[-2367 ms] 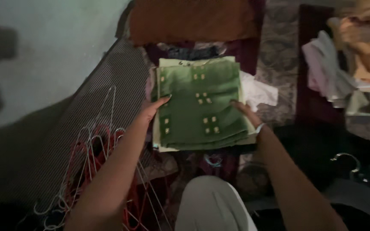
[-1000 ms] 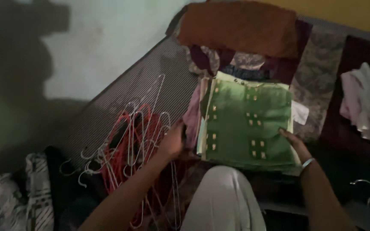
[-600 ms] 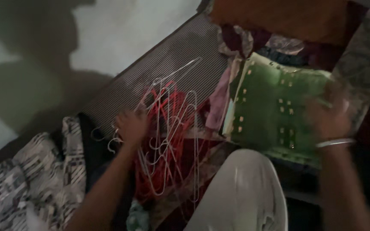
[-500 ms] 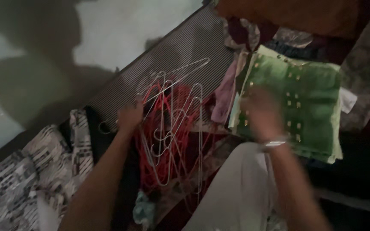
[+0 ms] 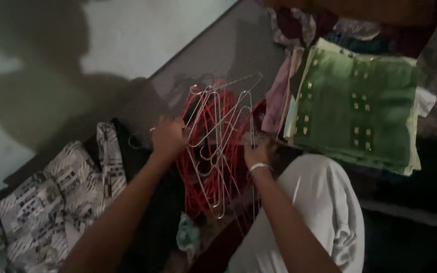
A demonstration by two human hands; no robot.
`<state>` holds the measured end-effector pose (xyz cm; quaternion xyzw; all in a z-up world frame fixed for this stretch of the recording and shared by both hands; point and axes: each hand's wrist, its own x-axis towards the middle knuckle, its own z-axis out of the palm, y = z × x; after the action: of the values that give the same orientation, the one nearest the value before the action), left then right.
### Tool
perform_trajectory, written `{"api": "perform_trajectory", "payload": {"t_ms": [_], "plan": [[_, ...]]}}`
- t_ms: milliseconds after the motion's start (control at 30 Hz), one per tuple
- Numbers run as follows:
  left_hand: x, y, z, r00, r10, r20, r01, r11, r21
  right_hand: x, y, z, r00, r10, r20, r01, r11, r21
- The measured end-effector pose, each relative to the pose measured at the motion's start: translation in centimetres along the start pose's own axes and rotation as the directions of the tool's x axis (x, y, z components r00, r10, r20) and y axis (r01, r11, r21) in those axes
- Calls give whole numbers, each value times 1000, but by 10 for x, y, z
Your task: The person sits on a bed and organizes clothes by placing garments on hangers and stacking folded items. They handle a patterned jacket and a dark shirt, placing each on a hanger, and arrange stacks of folded fabrics and hangers on the bed.
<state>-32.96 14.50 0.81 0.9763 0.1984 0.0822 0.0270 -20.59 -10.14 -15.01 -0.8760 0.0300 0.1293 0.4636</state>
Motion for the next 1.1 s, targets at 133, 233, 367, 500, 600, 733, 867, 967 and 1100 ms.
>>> {"api": "perform_trajectory", "payload": {"t_ms": [133, 233, 367, 500, 600, 733, 867, 967, 1100], "plan": [[57, -50, 46, 889, -199, 413, 197, 979, 48, 11, 9, 9, 984, -91, -151, 87, 996, -33], [87, -73, 77, 725, -347, 595, 551, 811, -198, 21, 24, 6, 997, -61, 46, 52, 982, 179], [111, -90, 103, 610, 15, 792, 382, 870, -312, 23, 10, 2, 943, -90, 321, 55, 992, 116], [113, -95, 106, 453, 124, 883, 334, 895, -297, 6, -5, 7, 846, -276, 456, 159, 947, 278], [108, -84, 71, 554, 94, 827, 359, 869, -339, -5, -18, 7, 785, -332, 523, 134, 915, 380], [71, -55, -30, 760, 1, 650, 451, 720, -528, -22, -43, -8, 696, -383, 607, -18, 836, 549], [51, -46, -74, 771, -113, 627, 526, 669, -525, -36, -64, -21, 576, -484, 659, -221, 684, 695], [25, -67, -82, 699, -294, 652, 634, 677, -374, -37, -62, -7, 415, -536, 735, -336, 660, 672], [-18, -92, -54, 647, -341, 682, 642, 725, -247, -49, -64, 2, 547, -443, 711, 443, 873, 203]]}}
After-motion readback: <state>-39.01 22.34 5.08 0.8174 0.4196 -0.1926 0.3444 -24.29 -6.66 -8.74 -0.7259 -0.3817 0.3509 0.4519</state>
